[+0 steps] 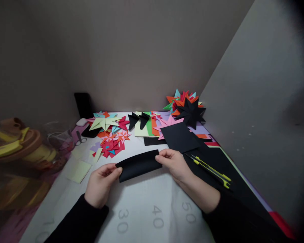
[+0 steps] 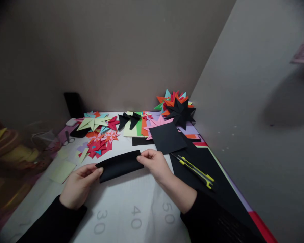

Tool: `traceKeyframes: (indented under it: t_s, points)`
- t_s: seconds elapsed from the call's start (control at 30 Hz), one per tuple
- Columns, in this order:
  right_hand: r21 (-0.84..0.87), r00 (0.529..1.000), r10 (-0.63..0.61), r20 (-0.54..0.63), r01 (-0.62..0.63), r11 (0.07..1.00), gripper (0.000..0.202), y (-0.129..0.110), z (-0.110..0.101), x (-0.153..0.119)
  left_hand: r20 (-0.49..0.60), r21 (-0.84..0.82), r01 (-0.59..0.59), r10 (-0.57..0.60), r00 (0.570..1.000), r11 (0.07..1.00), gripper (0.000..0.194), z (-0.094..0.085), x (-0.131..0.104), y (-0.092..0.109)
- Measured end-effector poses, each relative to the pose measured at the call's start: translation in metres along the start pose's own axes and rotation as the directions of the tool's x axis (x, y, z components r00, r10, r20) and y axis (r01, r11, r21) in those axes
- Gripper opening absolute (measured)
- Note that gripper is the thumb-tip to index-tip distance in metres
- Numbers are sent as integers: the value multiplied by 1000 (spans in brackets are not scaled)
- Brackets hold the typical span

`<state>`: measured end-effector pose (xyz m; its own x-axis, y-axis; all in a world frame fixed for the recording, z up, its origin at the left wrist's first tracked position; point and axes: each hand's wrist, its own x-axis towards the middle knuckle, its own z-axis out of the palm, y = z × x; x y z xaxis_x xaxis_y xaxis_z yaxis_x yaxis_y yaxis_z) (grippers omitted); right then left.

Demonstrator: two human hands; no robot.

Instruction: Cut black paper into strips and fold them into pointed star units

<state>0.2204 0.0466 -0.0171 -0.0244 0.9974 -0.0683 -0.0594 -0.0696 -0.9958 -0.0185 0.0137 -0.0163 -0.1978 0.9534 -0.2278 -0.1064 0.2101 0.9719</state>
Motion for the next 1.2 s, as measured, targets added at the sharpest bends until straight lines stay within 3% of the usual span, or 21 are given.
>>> traceKeyframes:
  t_s: [0.2, 0.53, 1.2]
  points:
    - [-78, 998, -12, 55, 16, 997, 20, 1, -3, -1, 15, -9, 37, -37, 999, 999, 31, -3, 2, 1]
    - [82, 998, -23, 65, 18, 996, 18, 4, -4, 3, 48, 64, -42, 39, 998, 997, 27, -7, 4, 0]
    - [232, 995, 73, 67, -87, 969, 21, 6, -2, 2, 20, 17, -18, 18, 1000, 1000, 28, -7, 4, -3]
